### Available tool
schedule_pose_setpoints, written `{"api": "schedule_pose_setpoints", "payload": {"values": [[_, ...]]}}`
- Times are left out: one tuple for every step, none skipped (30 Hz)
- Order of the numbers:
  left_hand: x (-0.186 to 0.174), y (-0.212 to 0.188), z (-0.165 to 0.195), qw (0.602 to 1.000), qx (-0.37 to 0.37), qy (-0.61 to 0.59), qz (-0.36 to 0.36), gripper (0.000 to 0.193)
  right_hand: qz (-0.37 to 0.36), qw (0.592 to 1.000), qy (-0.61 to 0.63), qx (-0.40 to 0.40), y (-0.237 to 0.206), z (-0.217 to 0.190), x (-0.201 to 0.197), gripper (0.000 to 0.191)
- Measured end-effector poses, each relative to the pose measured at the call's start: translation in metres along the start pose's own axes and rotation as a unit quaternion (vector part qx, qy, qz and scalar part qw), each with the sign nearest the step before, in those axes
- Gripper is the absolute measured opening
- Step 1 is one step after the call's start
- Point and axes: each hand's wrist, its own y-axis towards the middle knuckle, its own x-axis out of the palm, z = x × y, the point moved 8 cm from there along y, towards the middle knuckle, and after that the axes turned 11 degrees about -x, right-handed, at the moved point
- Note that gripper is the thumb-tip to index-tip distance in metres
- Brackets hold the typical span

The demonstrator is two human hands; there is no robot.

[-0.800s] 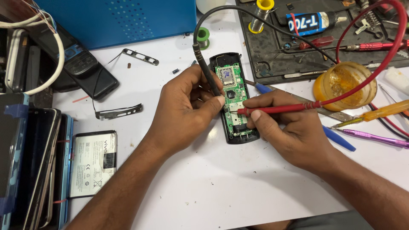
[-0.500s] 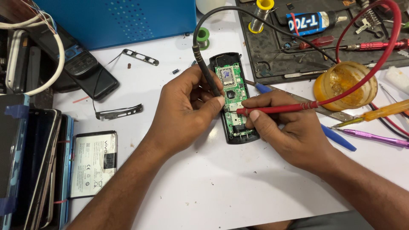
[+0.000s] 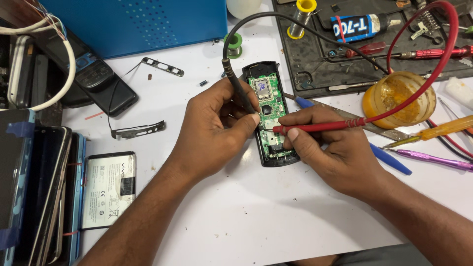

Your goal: The person probes the exposed circuit board of a feature phone with multimeter test leads, then cleans the board with a brush, seats the board back into the phone housing, and presses the keypad buttons to test the reassembled phone.

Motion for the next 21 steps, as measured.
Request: {"api": "schedule_pose_setpoints", "payload": {"values": [[-0.001, 0.000, 0.002, 1.000, -0.001, -0.001, 0.000, 0.015, 0.001, 1.000, 0.003, 0.007, 0.000, -0.001, 0.000, 0.020], [-0.001, -0.001, 0.002, 1.000, -0.002, -0.002, 0.000, 0.015, 0.001, 1.000, 0.006, 0.014, 0.000, 0.000, 0.000, 0.020], [-0.002, -0.001, 0.002, 1.000, -0.008, -0.005, 0.002, 0.015, 0.001, 1.000, 0.006, 0.011, 0.000, -0.001, 0.001, 0.020], [-0.002, -0.001, 0.001, 1.000, -0.013, -0.007, 0.003, 0.015, 0.002, 1.000, 0.006, 0.008, 0.000, -0.002, 0.001, 0.020], [-0.003, -0.001, 0.002, 1.000, -0.018, -0.010, 0.004, 0.015, 0.002, 1.000, 0.006, 0.006, 0.001, -0.004, 0.001, 0.020], [-0.004, -0.002, 0.004, 1.000, -0.017, -0.008, 0.004, 0.015, 0.002, 1.000, 0.011, 0.010, 0.001, -0.004, 0.001, 0.020], [-0.006, -0.002, 0.005, 1.000, -0.014, -0.006, 0.004, 0.015, 0.002, 1.000, 0.015, 0.014, 0.001, -0.004, 0.001, 0.019], [-0.007, -0.003, 0.007, 1.000, -0.012, -0.003, 0.003, 0.015, 0.002, 1.000, 0.019, 0.018, 0.001, -0.005, 0.001, 0.019], [-0.007, -0.003, 0.007, 1.000, -0.014, -0.003, 0.003, 0.015, 0.001, 1.000, 0.016, 0.014, 0.001, -0.006, 0.001, 0.019], [-0.007, -0.003, 0.008, 1.000, -0.015, -0.003, 0.003, 0.015, 0.001, 1.000, 0.013, 0.009, 0.002, -0.007, 0.002, 0.019], [-0.007, -0.003, 0.008, 1.000, -0.017, -0.003, 0.003, 0.015, 0.000, 1.000, 0.010, 0.006, 0.002, -0.008, 0.002, 0.019], [-0.006, -0.002, 0.008, 1.000, -0.014, -0.006, 0.001, 0.016, 0.001, 1.000, 0.010, 0.003, 0.003, -0.009, 0.002, 0.019], [-0.005, -0.002, 0.008, 1.000, -0.010, -0.009, -0.002, 0.016, 0.002, 1.000, 0.009, 0.000, 0.003, -0.009, 0.002, 0.019], [-0.005, -0.002, 0.009, 1.000, -0.008, -0.012, -0.003, 0.016, 0.002, 1.000, 0.009, -0.003, 0.003, -0.010, 0.001, 0.019], [-0.005, -0.002, 0.008, 1.000, -0.007, -0.013, -0.003, 0.016, 0.002, 1.000, 0.008, -0.004, 0.003, -0.010, 0.001, 0.019], [-0.005, -0.003, 0.008, 1.000, -0.007, -0.013, -0.003, 0.015, 0.001, 1.000, 0.007, -0.005, 0.003, -0.011, 0.001, 0.019], [-0.005, -0.002, 0.008, 1.000, -0.007, -0.014, -0.003, 0.015, 0.001, 1.000, 0.005, -0.006, 0.003, -0.011, 0.001, 0.019], [-0.005, -0.002, 0.008, 1.000, -0.005, -0.011, -0.003, 0.015, 0.001, 1.000, 0.004, -0.003, 0.003, -0.010, 0.001, 0.019], [-0.005, -0.003, 0.008, 1.000, -0.003, -0.008, -0.002, 0.015, 0.001, 1.000, 0.004, 0.000, 0.003, -0.010, 0.001, 0.019], [-0.005, -0.003, 0.009, 1.000, -0.001, -0.006, -0.002, 0.015, 0.000, 1.000, 0.003, 0.003, 0.003, -0.010, 0.001, 0.019], [-0.005, -0.003, 0.009, 1.000, -0.001, -0.004, -0.002, 0.015, 0.000, 1.000, 0.000, 0.003, 0.003, -0.010, 0.001, 0.020]]}}
